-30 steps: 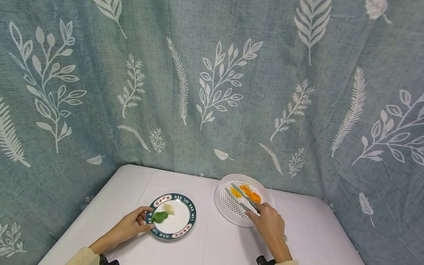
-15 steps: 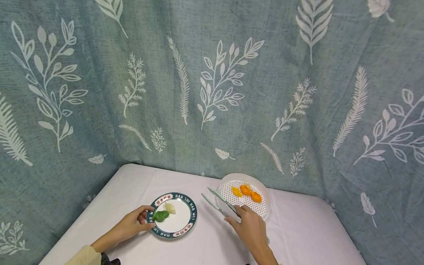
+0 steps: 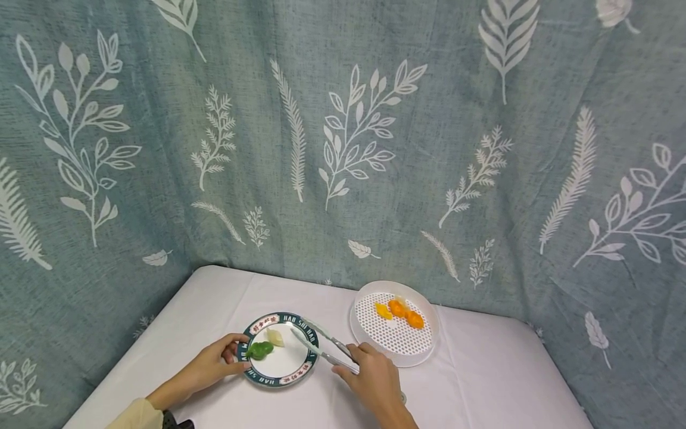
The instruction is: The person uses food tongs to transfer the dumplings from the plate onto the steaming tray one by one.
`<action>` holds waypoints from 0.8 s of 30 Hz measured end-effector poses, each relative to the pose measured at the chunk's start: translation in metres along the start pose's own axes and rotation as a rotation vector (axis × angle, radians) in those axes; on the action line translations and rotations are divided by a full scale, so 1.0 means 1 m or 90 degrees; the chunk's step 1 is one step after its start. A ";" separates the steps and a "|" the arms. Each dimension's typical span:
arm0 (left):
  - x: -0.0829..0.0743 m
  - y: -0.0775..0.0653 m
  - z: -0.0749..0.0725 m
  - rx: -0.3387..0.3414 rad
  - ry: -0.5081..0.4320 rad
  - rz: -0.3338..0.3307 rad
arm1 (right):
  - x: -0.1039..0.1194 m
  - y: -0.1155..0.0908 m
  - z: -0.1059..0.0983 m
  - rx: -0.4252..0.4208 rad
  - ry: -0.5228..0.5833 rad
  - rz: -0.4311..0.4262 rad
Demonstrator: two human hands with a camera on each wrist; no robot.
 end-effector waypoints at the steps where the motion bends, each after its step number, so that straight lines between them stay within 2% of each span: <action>1: 0.000 -0.001 0.000 0.001 -0.001 -0.001 | 0.003 0.000 0.002 0.002 0.001 0.000; 12: 0.001 -0.001 -0.001 0.002 -0.012 0.001 | 0.024 0.000 0.021 0.018 0.030 -0.041; 24: 0.002 0.000 0.000 0.008 -0.024 0.010 | 0.026 -0.002 0.036 0.018 0.027 -0.046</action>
Point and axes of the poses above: each hand's wrist, its own y-axis towards the middle knuckle, its own z-axis out of the palm, x = y × z, the point moved 2 cm from there along y, towards the middle knuckle, and after that the axes turned 3 degrees about y, right-handed, at the moved point
